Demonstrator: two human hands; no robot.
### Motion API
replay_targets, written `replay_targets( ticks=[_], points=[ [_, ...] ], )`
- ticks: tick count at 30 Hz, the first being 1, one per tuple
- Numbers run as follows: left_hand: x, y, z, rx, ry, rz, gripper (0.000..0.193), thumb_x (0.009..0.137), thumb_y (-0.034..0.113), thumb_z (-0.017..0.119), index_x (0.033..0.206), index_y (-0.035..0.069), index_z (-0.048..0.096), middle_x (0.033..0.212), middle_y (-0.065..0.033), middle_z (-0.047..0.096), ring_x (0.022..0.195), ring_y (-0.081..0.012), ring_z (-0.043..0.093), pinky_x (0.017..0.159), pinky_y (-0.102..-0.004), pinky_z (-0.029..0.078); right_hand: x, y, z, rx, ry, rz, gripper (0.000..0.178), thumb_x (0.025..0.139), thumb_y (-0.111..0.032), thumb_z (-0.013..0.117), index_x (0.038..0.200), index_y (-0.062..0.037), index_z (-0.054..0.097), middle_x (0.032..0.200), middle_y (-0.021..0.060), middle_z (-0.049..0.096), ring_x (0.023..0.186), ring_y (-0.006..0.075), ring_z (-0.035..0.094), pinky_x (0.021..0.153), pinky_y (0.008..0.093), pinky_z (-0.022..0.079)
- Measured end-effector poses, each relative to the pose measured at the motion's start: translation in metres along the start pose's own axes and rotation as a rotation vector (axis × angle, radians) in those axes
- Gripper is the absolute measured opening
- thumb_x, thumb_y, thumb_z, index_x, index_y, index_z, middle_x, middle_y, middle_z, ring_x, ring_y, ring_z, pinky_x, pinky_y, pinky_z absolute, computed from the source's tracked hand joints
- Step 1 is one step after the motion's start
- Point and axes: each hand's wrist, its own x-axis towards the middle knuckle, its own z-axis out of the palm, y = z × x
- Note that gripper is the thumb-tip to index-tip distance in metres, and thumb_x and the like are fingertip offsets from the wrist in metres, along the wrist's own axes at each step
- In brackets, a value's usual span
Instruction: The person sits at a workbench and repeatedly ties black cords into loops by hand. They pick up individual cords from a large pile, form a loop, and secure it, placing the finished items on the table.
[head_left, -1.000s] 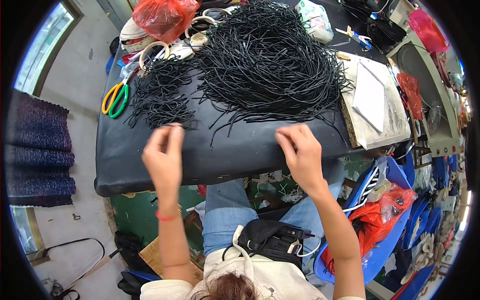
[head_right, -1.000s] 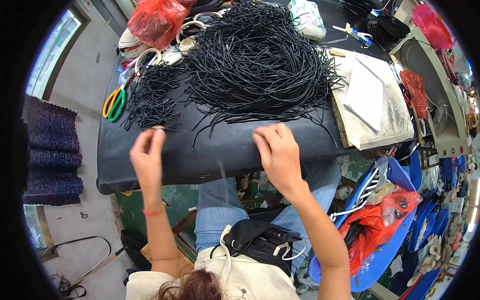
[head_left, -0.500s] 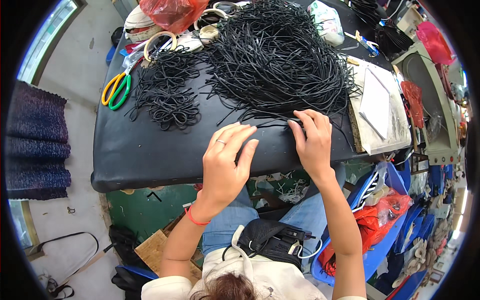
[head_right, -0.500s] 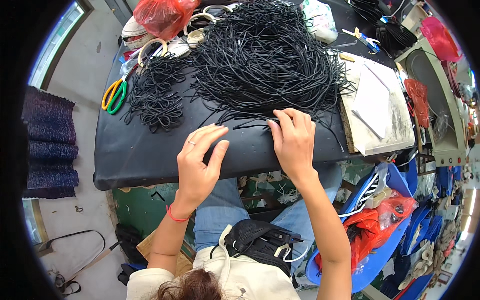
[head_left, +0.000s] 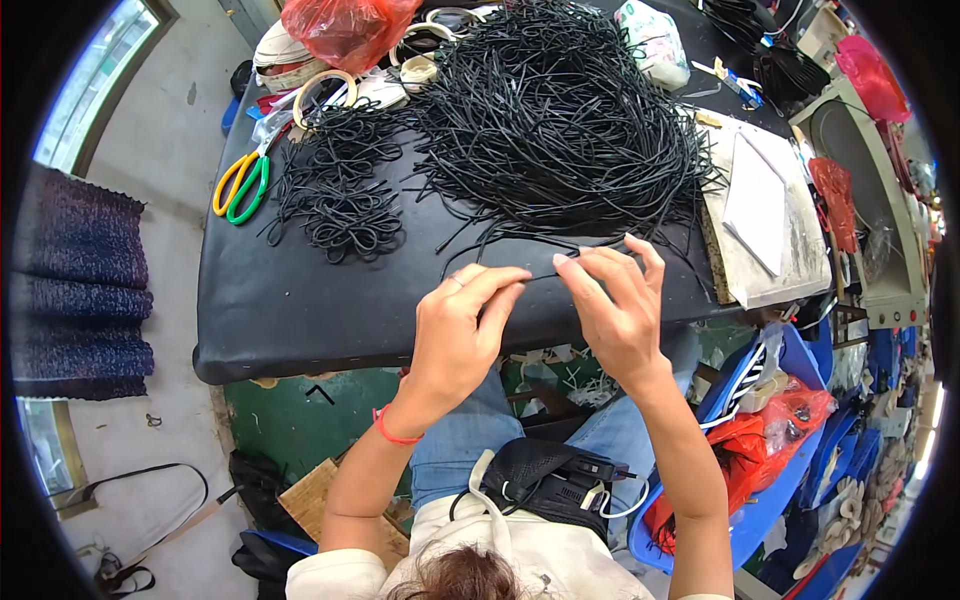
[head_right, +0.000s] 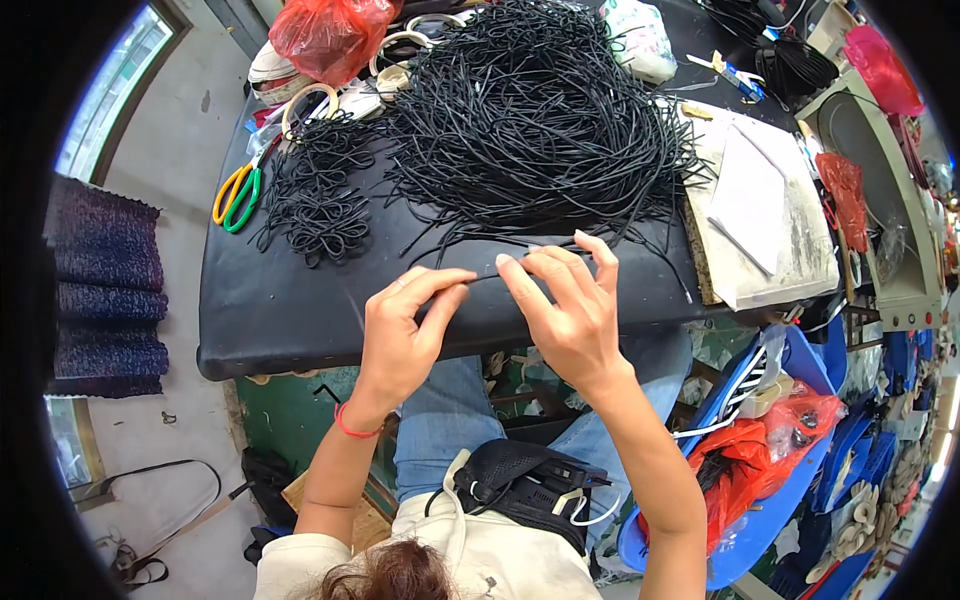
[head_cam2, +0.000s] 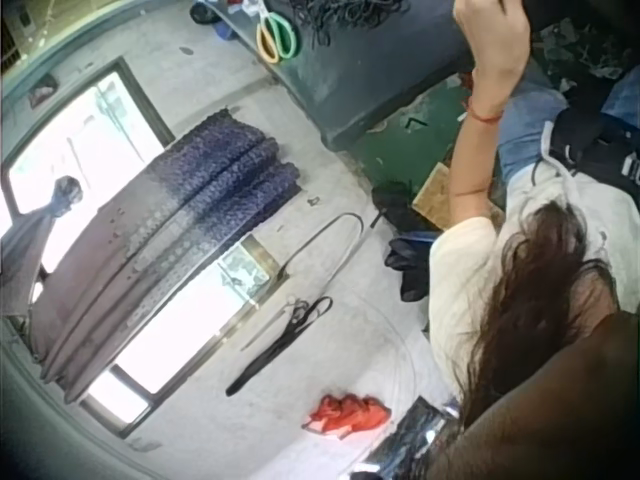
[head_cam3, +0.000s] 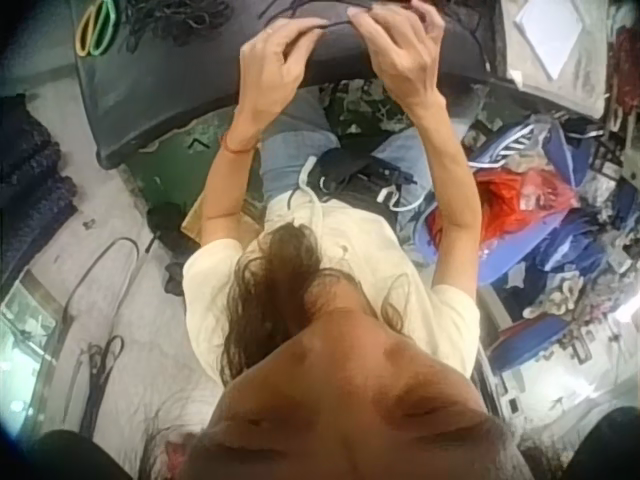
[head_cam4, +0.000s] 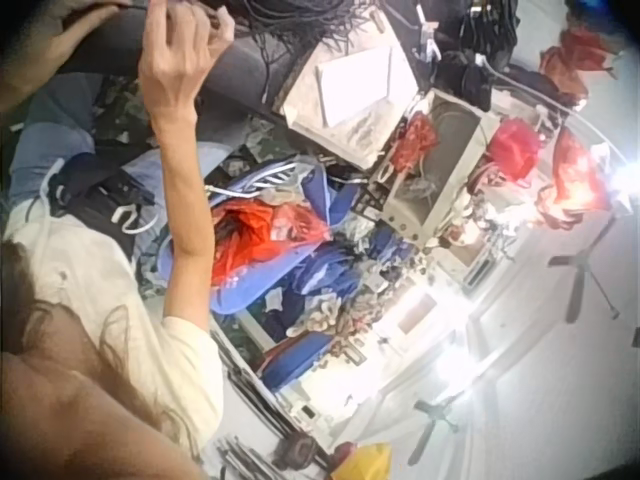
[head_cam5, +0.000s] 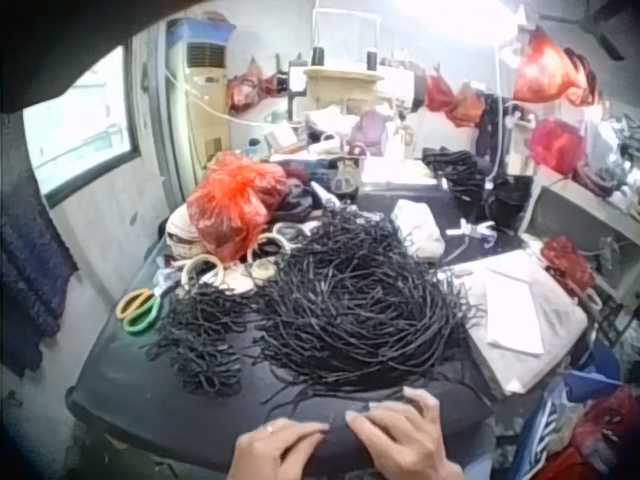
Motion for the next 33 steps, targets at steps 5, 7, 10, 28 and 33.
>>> replay_targets(
  ticks=[5,7,10,28,33],
  points=[
    [-0.025,0.001,-0.003,-0.627,-0.127,-0.357,0.019,0.089,0.011,0.055,0.103,-0.001,0.061,0.091,-0.0072,0.065,0.080,-0.0129,0.063,0.062,-0.0228,0.050,0.008,-0.009,-0.024,0.167,0.130,0.262,0.029,0.069,0.004,0.065,0.096,-0.0039,0.065,0.075,0.0063,0.055,0.064,0.0183,0.054,0.057,0.0294,0.045],
    [-0.026,0.004,0.003,-0.827,-0.193,-0.472,0.021,0.089,0.013,0.055,0.106,0.001,0.060,0.092,-0.0079,0.065,0.080,-0.0134,0.063,0.062,-0.0228,0.051,0.013,-0.020,-0.022,0.228,0.166,0.373,0.024,0.072,0.003,0.067,0.095,-0.0021,0.063,0.075,0.0080,0.056,0.062,0.0210,0.056,0.053,0.0292,0.046],
    [-0.019,0.006,0.014,-1.087,-0.162,-0.574,0.022,0.090,0.015,0.053,0.105,-0.001,0.059,0.094,-0.0097,0.064,0.082,-0.0143,0.064,0.065,-0.0240,0.054,0.005,-0.038,-0.009,0.309,0.102,0.419,0.022,0.074,0.000,0.066,0.094,-0.0011,0.060,0.078,0.0093,0.056,0.064,0.0232,0.058,0.056,0.0309,0.048],
    [-0.018,-0.004,0.018,-1.280,-0.183,-0.644,0.013,0.089,0.013,0.055,0.094,0.003,0.061,0.089,-0.0044,0.062,0.082,-0.0096,0.059,0.077,-0.0273,0.052,-0.007,-0.037,-0.026,0.322,-0.070,0.323,0.023,0.068,0.002,0.065,0.090,-0.0007,0.062,0.077,0.0077,0.057,0.066,0.0218,0.057,0.056,0.0298,0.047],
    [-0.020,-0.002,0.016,-1.161,-0.247,-0.628,0.015,0.087,0.013,0.057,0.093,0.000,0.063,0.083,-0.0070,0.064,0.077,-0.0122,0.062,0.072,-0.0270,0.054,-0.005,-0.031,-0.029,0.308,-0.159,0.199,0.026,0.065,0.002,0.063,0.091,-0.0009,0.062,0.077,0.0069,0.055,0.066,0.0202,0.054,0.057,0.0303,0.047]
  ],
)
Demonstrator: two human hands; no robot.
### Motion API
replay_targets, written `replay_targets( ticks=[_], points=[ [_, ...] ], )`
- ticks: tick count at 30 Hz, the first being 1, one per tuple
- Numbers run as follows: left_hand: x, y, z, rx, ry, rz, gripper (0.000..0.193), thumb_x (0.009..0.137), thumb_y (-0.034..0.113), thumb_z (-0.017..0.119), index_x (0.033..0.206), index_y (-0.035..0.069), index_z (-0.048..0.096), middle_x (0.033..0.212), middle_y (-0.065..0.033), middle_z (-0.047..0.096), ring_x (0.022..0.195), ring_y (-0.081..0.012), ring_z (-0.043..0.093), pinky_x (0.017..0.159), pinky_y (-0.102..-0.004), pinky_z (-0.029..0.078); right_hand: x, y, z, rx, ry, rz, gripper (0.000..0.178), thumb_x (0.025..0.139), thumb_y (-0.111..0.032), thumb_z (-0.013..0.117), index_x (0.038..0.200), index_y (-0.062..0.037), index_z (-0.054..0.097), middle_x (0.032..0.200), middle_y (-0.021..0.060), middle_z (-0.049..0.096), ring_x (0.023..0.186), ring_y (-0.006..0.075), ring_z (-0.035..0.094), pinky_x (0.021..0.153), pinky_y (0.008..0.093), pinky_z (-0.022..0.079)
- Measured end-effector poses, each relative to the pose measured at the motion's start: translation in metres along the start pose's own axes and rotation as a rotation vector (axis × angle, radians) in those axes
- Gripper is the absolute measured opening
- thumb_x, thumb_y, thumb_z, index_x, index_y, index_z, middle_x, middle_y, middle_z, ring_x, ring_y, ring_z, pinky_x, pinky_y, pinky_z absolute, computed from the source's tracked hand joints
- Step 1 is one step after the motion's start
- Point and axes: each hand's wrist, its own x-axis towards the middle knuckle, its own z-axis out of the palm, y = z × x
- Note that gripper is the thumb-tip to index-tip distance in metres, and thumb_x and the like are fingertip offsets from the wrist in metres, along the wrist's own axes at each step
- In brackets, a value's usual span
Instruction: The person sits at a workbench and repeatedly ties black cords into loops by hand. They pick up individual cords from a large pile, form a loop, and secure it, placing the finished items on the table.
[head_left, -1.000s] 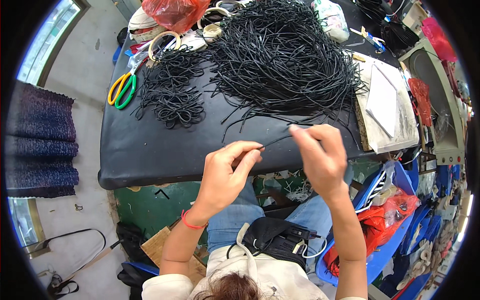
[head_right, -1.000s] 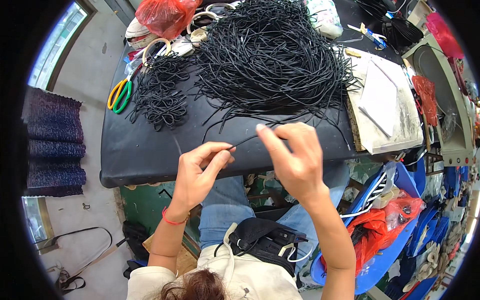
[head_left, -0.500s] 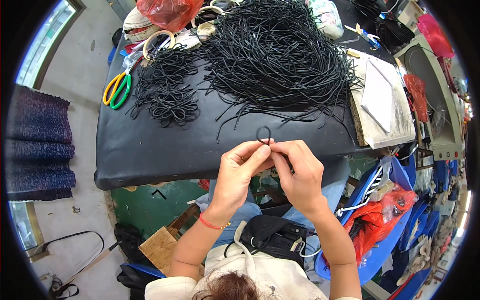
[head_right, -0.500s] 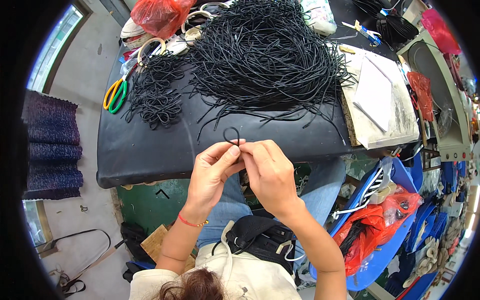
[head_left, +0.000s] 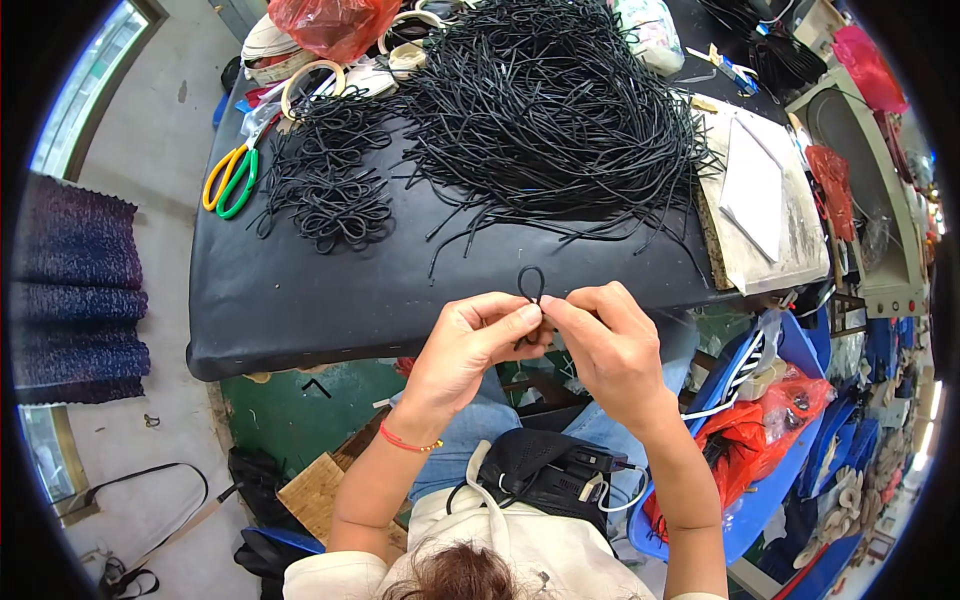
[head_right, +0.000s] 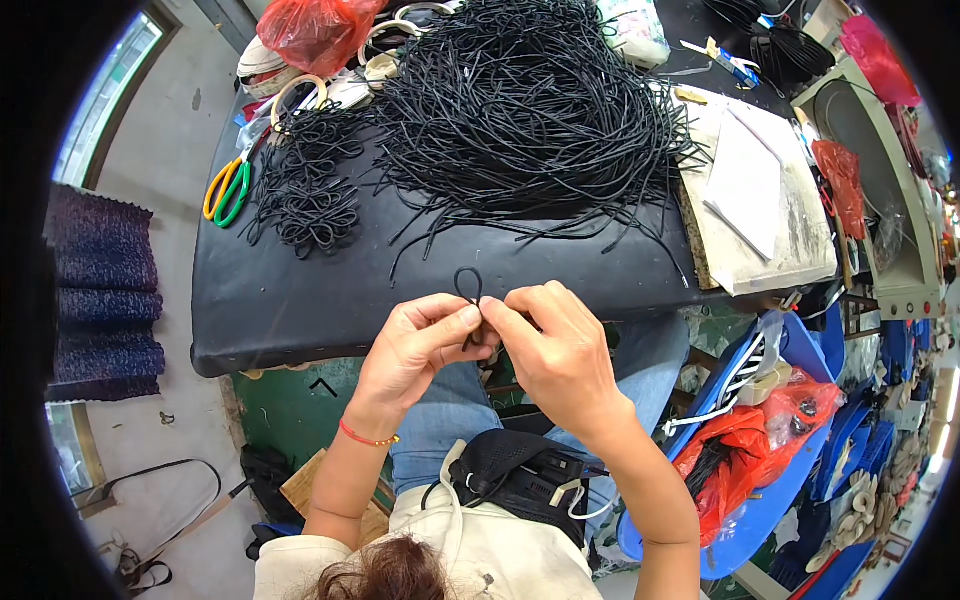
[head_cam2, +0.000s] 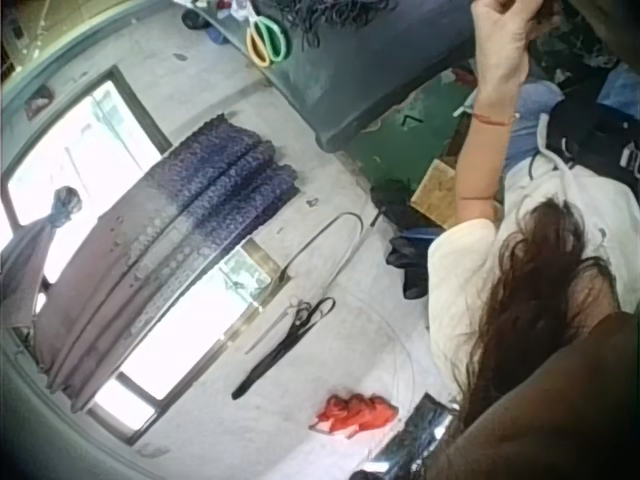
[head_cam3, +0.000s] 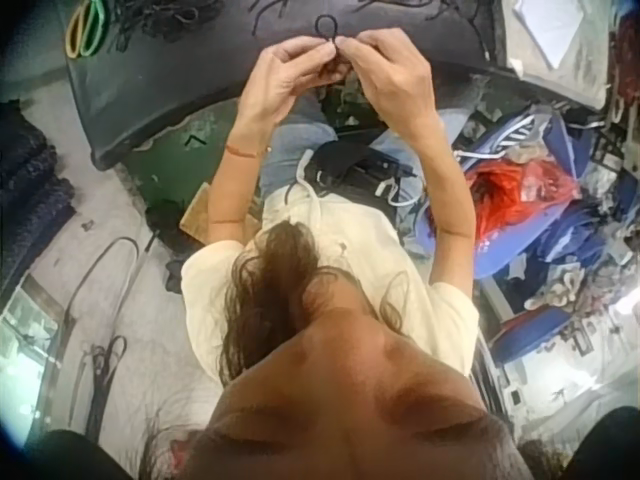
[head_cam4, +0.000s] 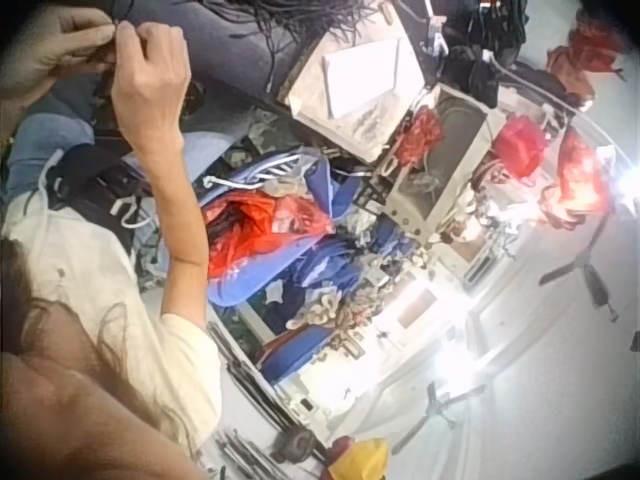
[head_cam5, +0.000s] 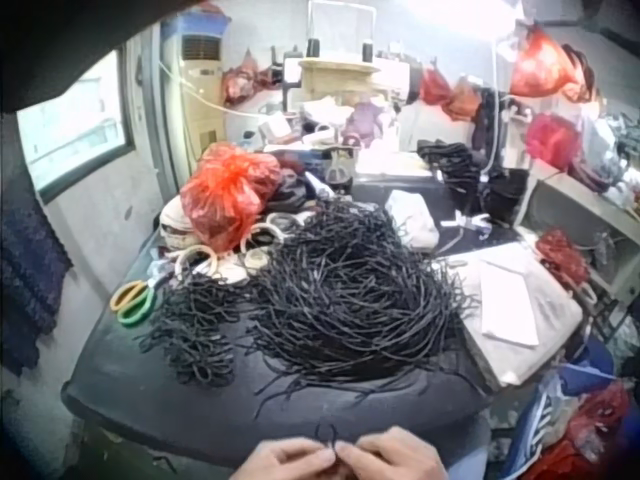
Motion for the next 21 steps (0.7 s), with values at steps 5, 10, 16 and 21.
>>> replay_targets(
  ticks=[5,10,16,21],
  points=[
    [-0.0009,-0.0040,-0.0017,0.098,-0.010,0.005,0.017,0.087,0.014,0.057,0.094,-0.001,0.062,0.082,-0.0079,0.064,0.074,-0.0130,0.062,0.069,-0.0255,0.054,-0.0029,0.0034,0.0000,0.129,-0.037,0.046,0.026,0.066,0.003,0.062,0.092,0.0000,0.062,0.078,0.0076,0.056,0.067,0.0223,0.055,0.060,0.0314,0.047],
    [-0.0007,-0.0085,-0.0053,0.068,0.010,0.007,0.017,0.088,0.014,0.057,0.094,-0.002,0.062,0.083,-0.0093,0.065,0.073,-0.0129,0.063,0.068,-0.0259,0.054,-0.0045,-0.0013,0.0006,0.081,-0.114,0.031,0.026,0.068,0.004,0.062,0.094,0.0002,0.061,0.078,0.0087,0.056,0.069,0.0241,0.056,0.060,0.0323,0.047],
    [-0.0017,-0.0048,-0.0058,0.091,0.010,0.021,0.017,0.087,0.013,0.058,0.095,-0.002,0.062,0.083,-0.0101,0.065,0.072,-0.0130,0.063,0.067,-0.0253,0.054,-0.0031,-0.0007,-0.0022,0.095,-0.069,0.064,0.023,0.069,0.004,0.063,0.091,-0.0001,0.060,0.078,0.0097,0.057,0.071,0.0249,0.056,0.061,0.0329,0.048],
    [-0.0035,-0.0010,-0.0062,0.175,0.010,0.030,0.017,0.087,0.011,0.058,0.096,-0.003,0.062,0.083,-0.0097,0.065,0.072,-0.0122,0.062,0.067,-0.0245,0.052,-0.0052,-0.0018,-0.0006,0.040,-0.001,0.060,0.022,0.069,0.003,0.064,0.090,-0.0009,0.060,0.077,0.0092,0.056,0.070,0.0243,0.056,0.059,0.0325,0.047]
  ],
)
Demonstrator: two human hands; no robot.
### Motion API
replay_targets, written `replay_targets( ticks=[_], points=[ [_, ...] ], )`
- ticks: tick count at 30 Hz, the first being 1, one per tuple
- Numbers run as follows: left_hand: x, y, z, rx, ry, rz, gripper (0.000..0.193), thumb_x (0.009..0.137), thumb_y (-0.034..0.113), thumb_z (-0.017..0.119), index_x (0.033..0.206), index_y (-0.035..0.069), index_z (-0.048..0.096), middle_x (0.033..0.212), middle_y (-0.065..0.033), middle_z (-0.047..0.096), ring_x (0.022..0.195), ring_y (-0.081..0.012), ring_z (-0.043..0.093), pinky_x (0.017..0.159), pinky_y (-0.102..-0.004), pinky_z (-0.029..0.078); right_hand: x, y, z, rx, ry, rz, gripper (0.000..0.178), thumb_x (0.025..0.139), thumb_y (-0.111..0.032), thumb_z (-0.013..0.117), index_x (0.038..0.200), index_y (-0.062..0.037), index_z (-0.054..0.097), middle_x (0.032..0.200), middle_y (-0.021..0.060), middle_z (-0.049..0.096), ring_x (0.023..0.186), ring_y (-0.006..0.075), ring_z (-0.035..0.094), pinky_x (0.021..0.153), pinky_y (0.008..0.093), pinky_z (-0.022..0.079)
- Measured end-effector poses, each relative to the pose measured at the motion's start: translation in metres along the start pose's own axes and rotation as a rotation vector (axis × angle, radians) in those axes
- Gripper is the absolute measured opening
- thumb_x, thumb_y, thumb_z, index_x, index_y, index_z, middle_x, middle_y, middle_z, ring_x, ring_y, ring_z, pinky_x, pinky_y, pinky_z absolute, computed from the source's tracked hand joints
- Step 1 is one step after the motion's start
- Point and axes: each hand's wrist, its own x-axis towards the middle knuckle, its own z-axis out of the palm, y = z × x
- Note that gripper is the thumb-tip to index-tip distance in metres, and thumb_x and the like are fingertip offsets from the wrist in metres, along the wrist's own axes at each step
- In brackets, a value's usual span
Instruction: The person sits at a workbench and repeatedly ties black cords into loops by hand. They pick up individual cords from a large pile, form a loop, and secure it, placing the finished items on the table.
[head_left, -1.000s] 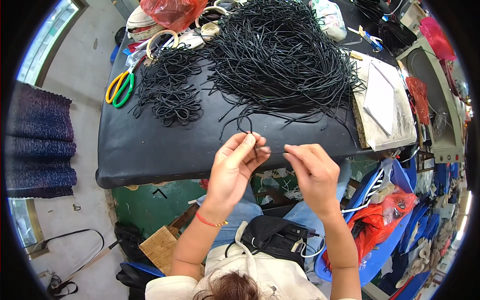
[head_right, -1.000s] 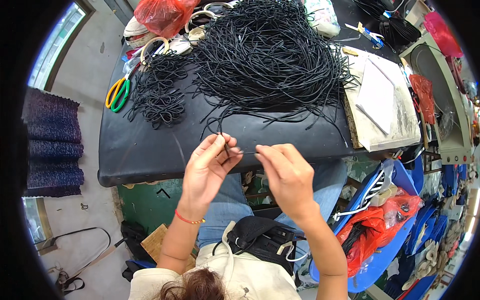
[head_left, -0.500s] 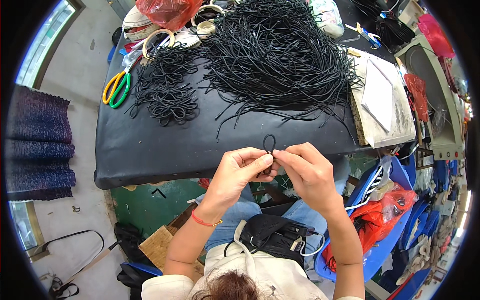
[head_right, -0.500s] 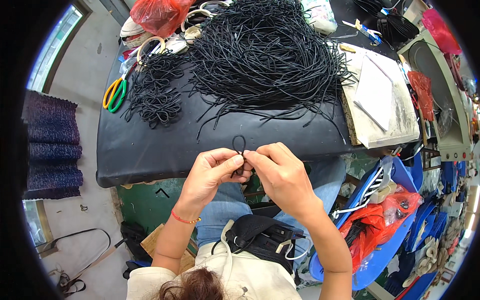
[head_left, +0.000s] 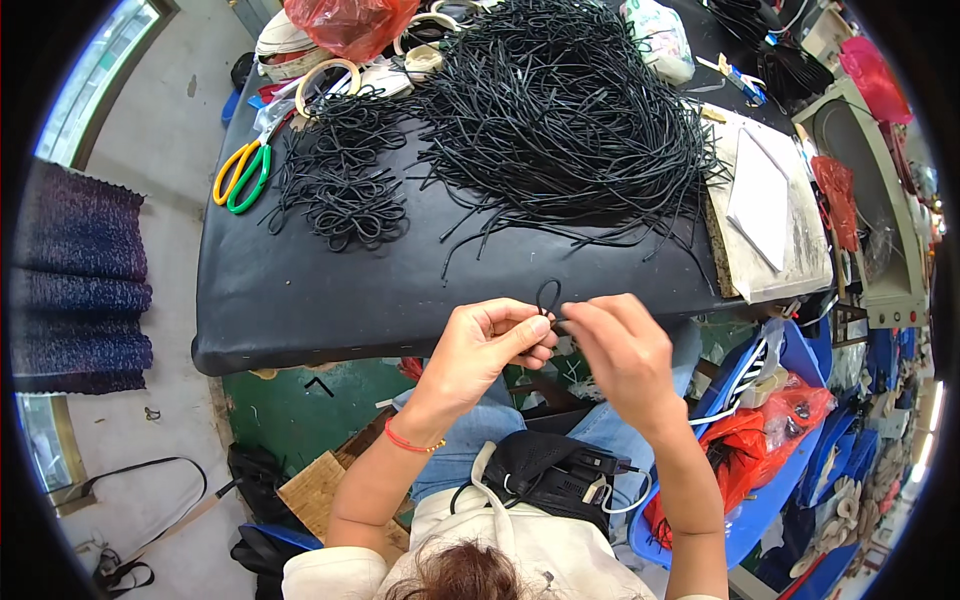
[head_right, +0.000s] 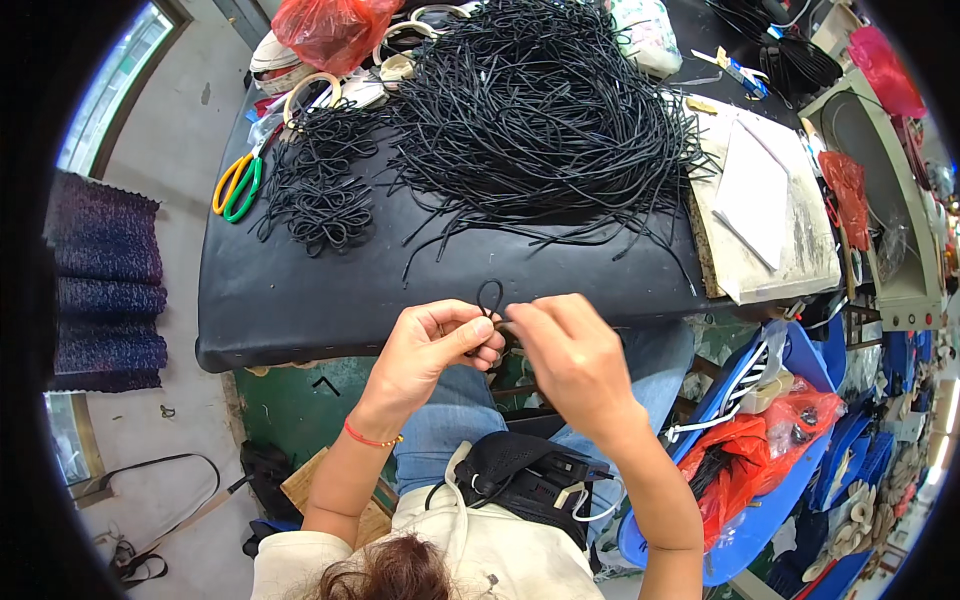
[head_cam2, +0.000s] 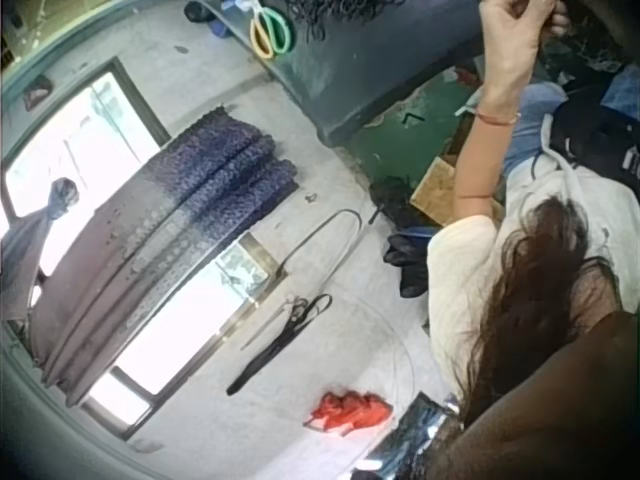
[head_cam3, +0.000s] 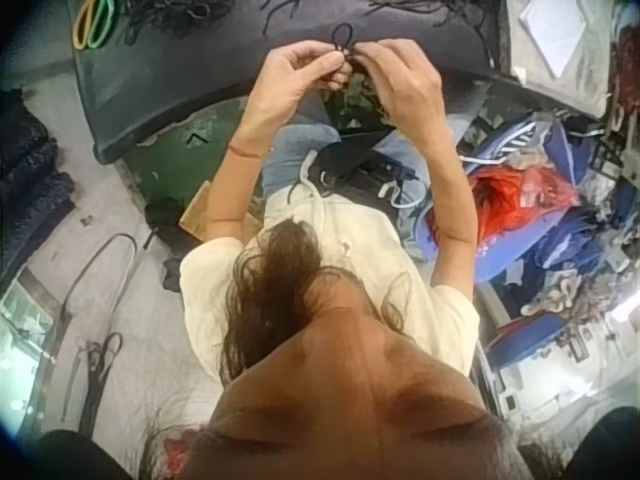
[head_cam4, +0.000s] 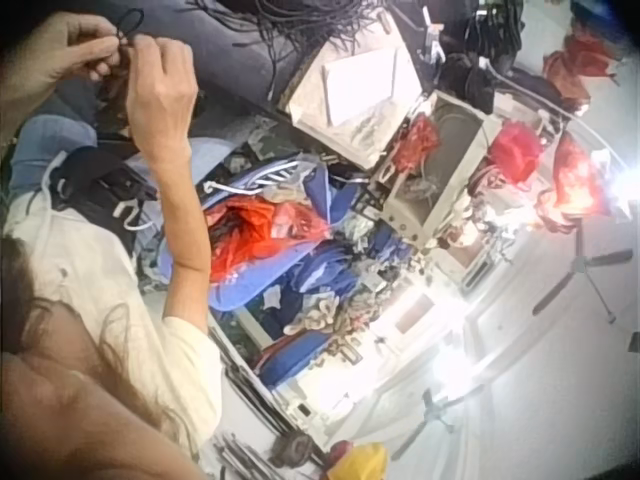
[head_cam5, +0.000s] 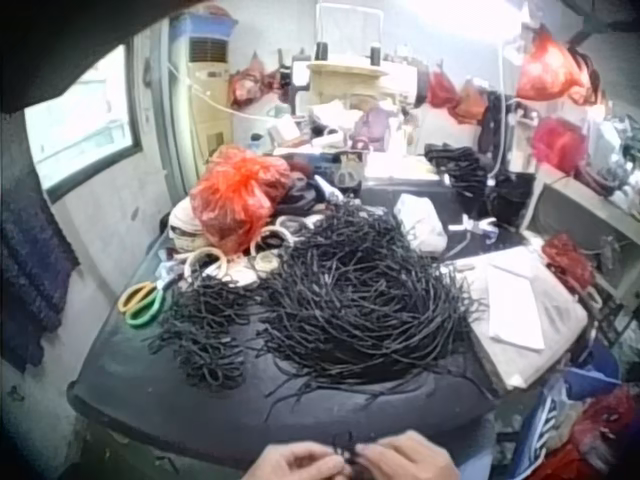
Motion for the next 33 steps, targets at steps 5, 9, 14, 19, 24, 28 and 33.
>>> replay_targets(
  ticks=[5,9,14,19,24,28,33],
  points=[
    [0.003,-0.007,0.000,0.282,0.081,0.124,0.018,0.087,0.007,0.056,0.099,-0.004,0.062,0.081,-0.0072,0.064,0.074,-0.0098,0.060,0.068,-0.0224,0.050,0.013,-0.018,-0.031,-0.160,-0.171,-0.106,0.015,0.071,-0.001,0.063,0.086,-0.0020,0.060,0.079,0.0100,0.054,0.071,0.0248,0.053,0.062,0.0349,0.044],
    [-0.012,0.009,0.011,0.550,-0.095,0.211,0.015,0.086,0.001,0.053,0.096,-0.004,0.063,0.087,-0.0054,0.063,0.076,-0.0088,0.058,0.072,-0.0224,0.049,0.028,0.010,-0.021,-0.009,-0.094,-0.052,0.010,0.074,-0.001,0.061,0.084,-0.0022,0.059,0.078,0.0103,0.053,0.074,0.0256,0.052,0.063,0.0357,0.043],
    [-0.006,0.009,0.005,0.015,-0.145,0.107,0.032,0.089,0.010,0.054,0.119,-0.001,0.052,0.087,-0.0040,0.061,0.079,-0.0071,0.055,0.075,-0.0228,0.047,-0.002,0.000,-0.008,0.329,-0.155,0.299,0.005,0.081,-0.001,0.058,0.085,0.0015,0.058,0.077,0.0112,0.053,0.067,0.0233,0.055,0.060,0.0303,0.044],
    [-0.004,0.010,0.000,0.114,-0.122,0.108,0.030,0.091,0.013,0.052,0.119,0.001,0.053,0.089,-0.0025,0.060,0.076,-0.0059,0.052,0.074,-0.0223,0.046,-0.016,-0.010,-0.003,0.450,-0.135,0.423,0.015,0.081,0.001,0.057,0.096,0.0022,0.059,0.081,0.0107,0.060,0.065,0.0152,0.058,0.059,0.0259,0.046],
    [-0.007,0.003,0.009,0.127,-0.122,0.132,0.029,0.091,0.012,0.051,0.118,0.001,0.054,0.089,-0.0016,0.059,0.080,-0.0060,0.053,0.074,-0.0225,0.046,-0.023,-0.010,-0.009,1.032,-0.287,0.664,0.019,0.085,0.001,0.052,0.102,0.0026,0.059,0.093,0.0083,0.065,0.079,0.0130,0.063,0.070,0.0255,0.051],
    [-0.009,0.004,0.005,0.060,-0.139,0.091,0.023,0.090,0.010,0.053,0.111,0.000,0.057,0.092,-0.0038,0.062,0.081,-0.0074,0.056,0.075,-0.0237,0.047,-0.018,-0.015,-0.015,1.113,-0.270,0.705,0.019,0.084,-0.001,0.057,0.102,0.0018,0.062,0.092,0.0088,0.065,0.079,0.0131,0.062,0.071,0.0252,0.051],
    [-0.008,-0.003,0.004,-0.081,-0.097,0.093,0.017,0.085,0.006,0.059,0.101,0.001,0.060,0.090,-0.0057,0.063,0.081,-0.0097,0.059,0.074,-0.0250,0.049,-0.021,-0.013,-0.004,0.909,-0.122,0.584,0.014,0.081,-0.004,0.063,0.094,0.0020,0.062,0.083,0.0070,0.065,0.073,0.0101,0.060,0.066,0.0229,0.049]
  ],
)
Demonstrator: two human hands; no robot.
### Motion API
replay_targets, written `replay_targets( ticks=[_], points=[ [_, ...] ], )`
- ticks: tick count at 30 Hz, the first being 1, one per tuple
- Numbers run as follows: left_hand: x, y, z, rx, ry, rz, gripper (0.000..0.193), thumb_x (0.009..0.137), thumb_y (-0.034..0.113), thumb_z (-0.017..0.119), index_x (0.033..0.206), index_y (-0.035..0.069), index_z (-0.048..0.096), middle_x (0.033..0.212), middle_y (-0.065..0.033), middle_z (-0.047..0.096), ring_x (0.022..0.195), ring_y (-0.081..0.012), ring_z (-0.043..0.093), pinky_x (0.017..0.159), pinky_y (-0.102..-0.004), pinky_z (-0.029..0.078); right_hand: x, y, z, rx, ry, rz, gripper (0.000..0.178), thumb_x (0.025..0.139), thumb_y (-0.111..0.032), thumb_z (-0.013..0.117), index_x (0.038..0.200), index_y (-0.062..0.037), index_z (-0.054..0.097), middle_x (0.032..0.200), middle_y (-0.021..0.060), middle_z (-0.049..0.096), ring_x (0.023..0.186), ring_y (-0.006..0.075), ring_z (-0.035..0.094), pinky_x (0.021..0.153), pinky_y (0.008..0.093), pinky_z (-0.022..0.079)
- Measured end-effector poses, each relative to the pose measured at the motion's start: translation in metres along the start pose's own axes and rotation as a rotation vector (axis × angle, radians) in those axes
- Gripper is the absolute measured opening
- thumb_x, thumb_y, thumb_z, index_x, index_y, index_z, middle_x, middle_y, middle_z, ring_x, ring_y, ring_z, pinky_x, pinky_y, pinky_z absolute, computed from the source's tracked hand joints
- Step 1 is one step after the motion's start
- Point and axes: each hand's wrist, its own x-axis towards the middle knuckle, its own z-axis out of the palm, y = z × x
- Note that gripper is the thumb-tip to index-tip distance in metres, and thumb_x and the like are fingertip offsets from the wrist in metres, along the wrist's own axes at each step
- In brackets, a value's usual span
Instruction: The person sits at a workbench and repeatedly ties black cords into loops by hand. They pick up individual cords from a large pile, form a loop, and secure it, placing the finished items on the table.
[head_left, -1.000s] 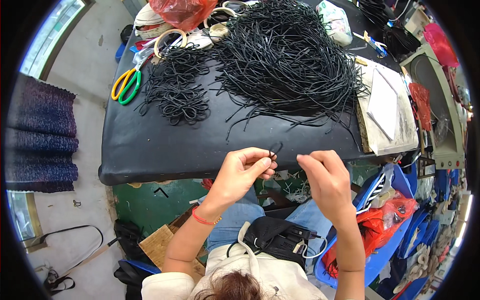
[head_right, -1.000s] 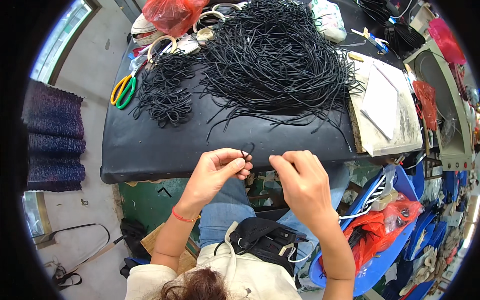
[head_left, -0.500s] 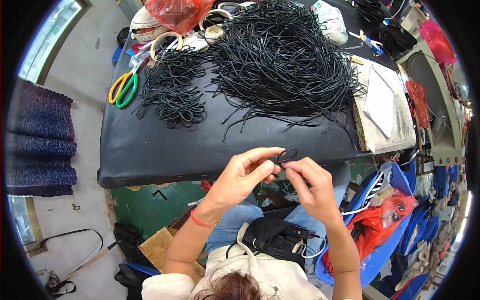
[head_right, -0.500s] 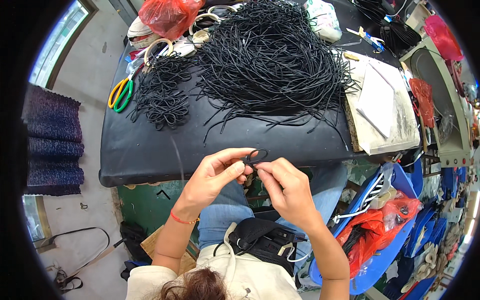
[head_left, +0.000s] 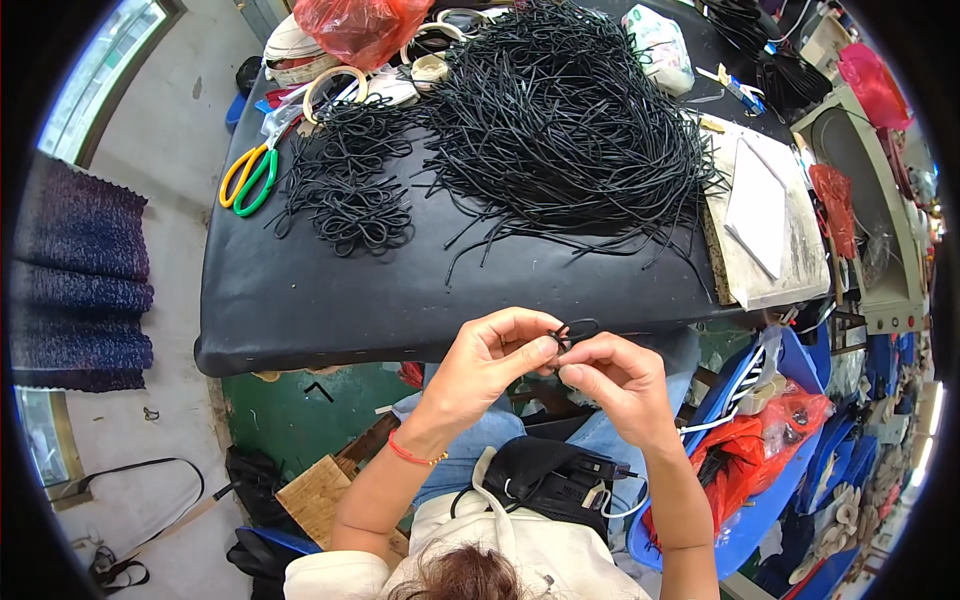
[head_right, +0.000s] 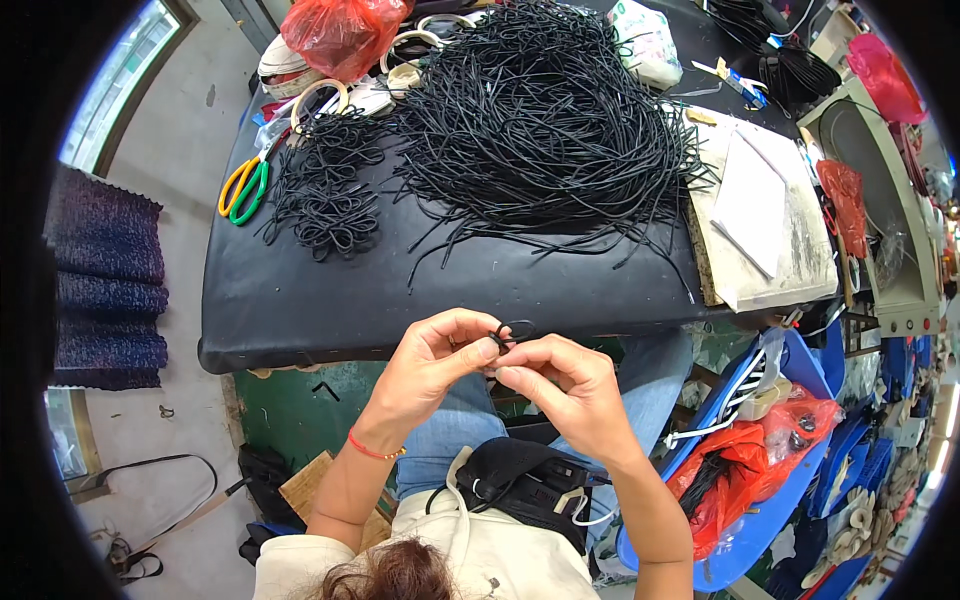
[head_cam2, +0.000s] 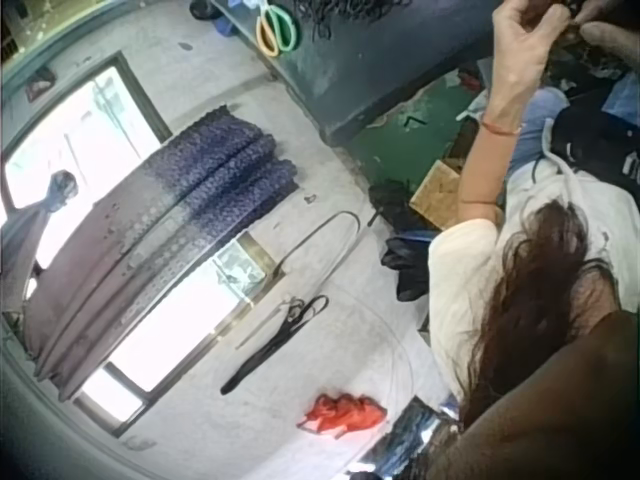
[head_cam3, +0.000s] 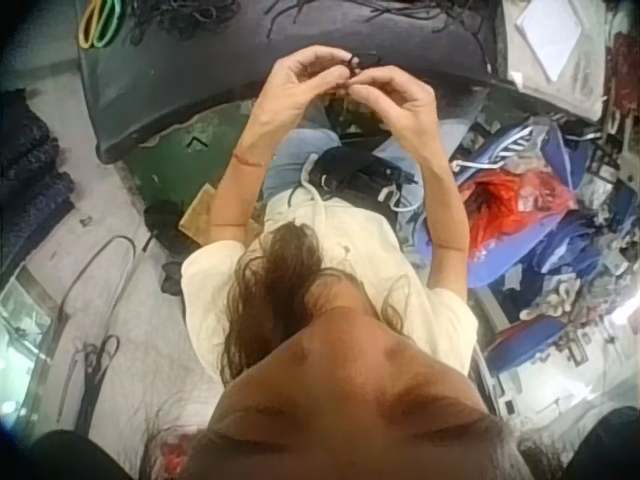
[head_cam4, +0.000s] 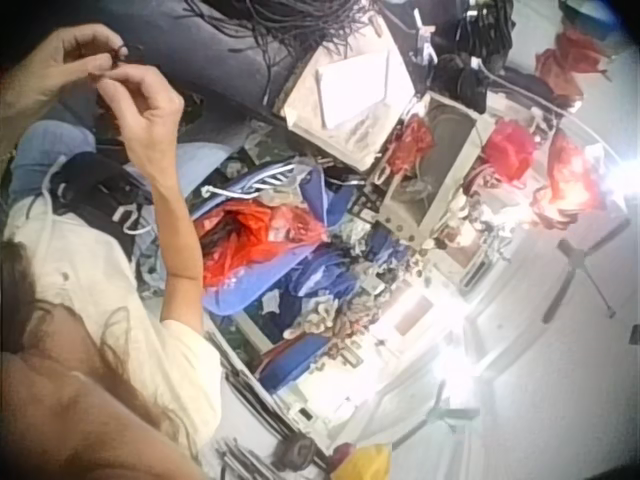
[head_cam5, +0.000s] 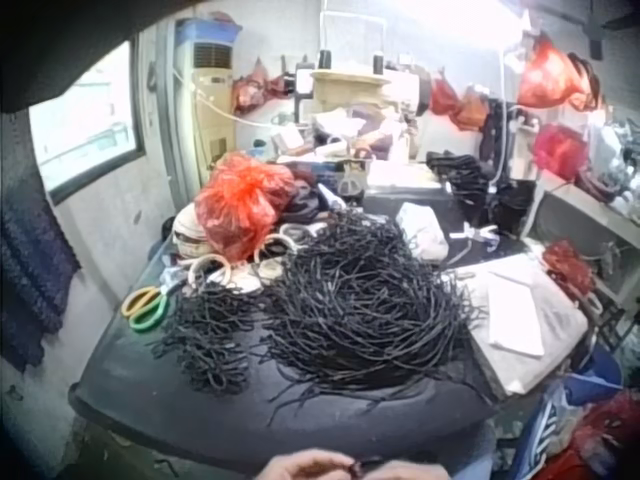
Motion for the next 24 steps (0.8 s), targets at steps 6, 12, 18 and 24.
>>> replay_targets(
  ticks=[6,12,18,24],
  points=[
    [-0.002,-0.012,0.010,-0.090,0.122,0.131,0.014,0.082,0.001,0.061,0.097,0.000,0.060,0.089,-0.0065,0.063,0.082,-0.0103,0.059,0.074,-0.0242,0.050,0.004,0.003,0.010,-0.183,0.216,-0.056,0.007,0.079,-0.005,0.065,0.080,-0.0009,0.059,0.068,0.0016,0.062,0.059,0.0046,0.052,0.054,0.0189,0.042],
    [-0.002,-0.021,0.022,0.238,0.326,0.377,0.018,0.079,-0.003,0.062,0.096,-0.002,0.059,0.088,-0.0071,0.064,0.083,-0.0115,0.061,0.077,-0.0235,0.049,0.008,0.007,0.017,-0.229,0.301,-0.100,0.012,0.078,-0.006,0.067,0.076,-0.0003,0.057,0.065,0.0022,0.061,0.055,0.0040,0.051,0.049,0.0182,0.041],
    [-0.005,-0.013,0.026,0.505,0.334,0.472,0.028,0.076,-0.003,0.064,0.102,-0.001,0.055,0.088,-0.0115,0.066,0.082,-0.0142,0.064,0.076,-0.0261,0.050,0.011,0.012,0.012,-0.050,0.295,-0.014,0.019,0.077,-0.010,0.070,0.085,0.0006,0.057,0.064,-0.0010,0.055,0.053,0.0040,0.046,0.048,0.0181,0.038],
    [-0.011,-0.002,0.025,0.606,0.302,0.347,0.034,0.077,-0.002,0.065,0.107,-0.001,0.050,0.086,-0.0099,0.066,0.084,-0.0133,0.063,0.077,-0.0261,0.050,0.018,0.011,0.003,-0.260,0.184,-0.078,0.030,0.077,-0.017,0.069,0.102,-0.0023,0.058,0.080,0.0040,0.055,0.069,0.0069,0.048,0.058,0.0196,0.038]
  ],
)
